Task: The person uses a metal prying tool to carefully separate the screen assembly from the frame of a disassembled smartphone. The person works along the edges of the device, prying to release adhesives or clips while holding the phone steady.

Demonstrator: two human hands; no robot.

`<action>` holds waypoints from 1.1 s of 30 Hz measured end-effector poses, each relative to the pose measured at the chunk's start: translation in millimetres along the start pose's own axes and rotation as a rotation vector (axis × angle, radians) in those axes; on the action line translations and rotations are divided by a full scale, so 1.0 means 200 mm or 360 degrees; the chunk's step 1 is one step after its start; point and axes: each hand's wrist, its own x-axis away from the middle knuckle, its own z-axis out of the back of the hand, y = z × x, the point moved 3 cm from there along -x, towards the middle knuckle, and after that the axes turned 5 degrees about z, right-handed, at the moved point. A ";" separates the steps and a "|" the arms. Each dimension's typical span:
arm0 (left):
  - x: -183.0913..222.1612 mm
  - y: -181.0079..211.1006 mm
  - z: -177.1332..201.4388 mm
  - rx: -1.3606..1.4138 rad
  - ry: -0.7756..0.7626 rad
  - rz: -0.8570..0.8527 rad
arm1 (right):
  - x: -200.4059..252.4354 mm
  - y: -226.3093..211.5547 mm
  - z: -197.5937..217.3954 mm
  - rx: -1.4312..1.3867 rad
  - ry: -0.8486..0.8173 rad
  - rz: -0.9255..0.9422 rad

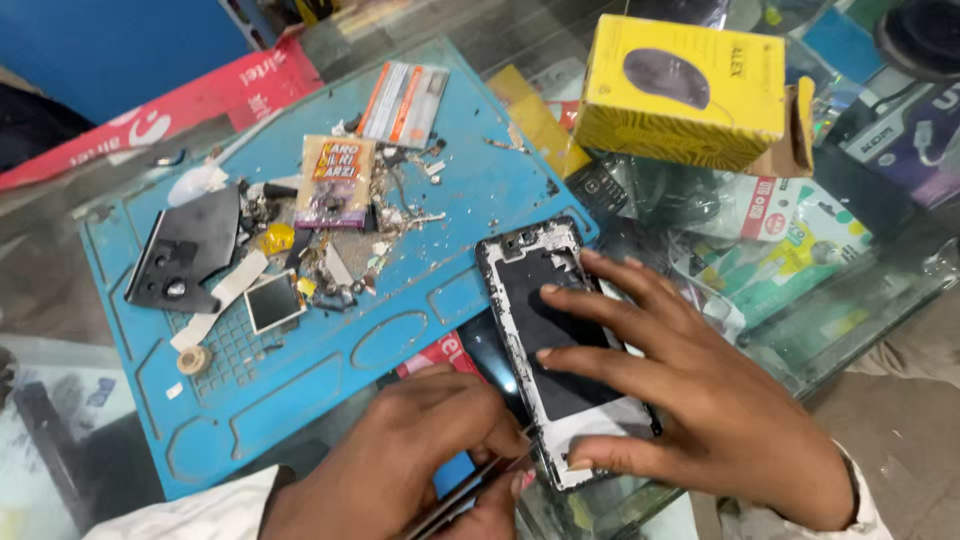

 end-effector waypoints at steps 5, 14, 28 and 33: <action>-0.01 -0.06 -0.04 0.0010 0.0073 0.0190 | -0.01 0.01 0.00 0.0020 -0.0033 -0.0068; 0.02 -0.06 -0.03 0.0010 0.0161 0.0097 | 0.01 0.03 -0.04 0.0091 -0.0015 -0.0165; 0.00 -0.04 -0.01 0.0040 0.0156 0.0108 | -0.01 0.02 -0.03 0.0120 -0.0093 -0.0130; 0.01 -0.05 -0.01 0.0052 0.0083 0.0178 | 0.00 0.02 -0.03 0.0125 -0.0121 -0.0125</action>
